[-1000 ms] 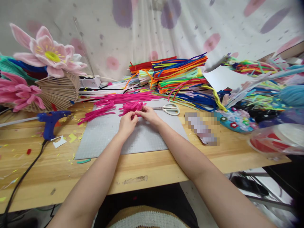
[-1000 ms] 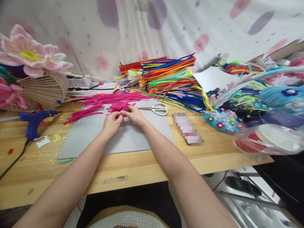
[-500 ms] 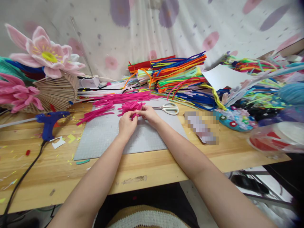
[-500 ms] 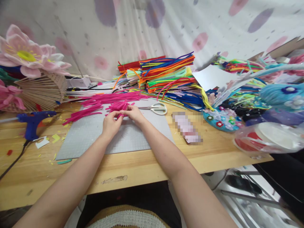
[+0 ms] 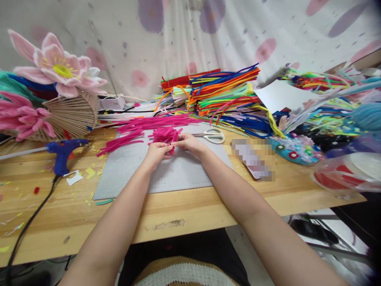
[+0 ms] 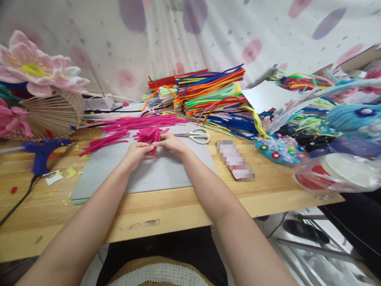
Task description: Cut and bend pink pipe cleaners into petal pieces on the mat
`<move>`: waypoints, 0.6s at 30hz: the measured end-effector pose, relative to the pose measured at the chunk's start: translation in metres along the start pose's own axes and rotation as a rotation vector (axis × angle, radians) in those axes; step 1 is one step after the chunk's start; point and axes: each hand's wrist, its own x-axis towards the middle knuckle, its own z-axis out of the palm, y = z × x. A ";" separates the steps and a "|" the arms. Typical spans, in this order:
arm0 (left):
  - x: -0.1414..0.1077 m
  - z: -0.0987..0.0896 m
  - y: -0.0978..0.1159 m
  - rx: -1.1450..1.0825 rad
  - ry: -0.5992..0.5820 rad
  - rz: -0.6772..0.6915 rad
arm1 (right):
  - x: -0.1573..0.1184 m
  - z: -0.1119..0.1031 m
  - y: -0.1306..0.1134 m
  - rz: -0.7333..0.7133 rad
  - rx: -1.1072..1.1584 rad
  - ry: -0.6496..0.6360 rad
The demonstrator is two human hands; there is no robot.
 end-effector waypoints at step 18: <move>0.002 0.000 -0.002 -0.178 0.012 0.112 | 0.000 0.015 0.000 -0.005 0.221 0.005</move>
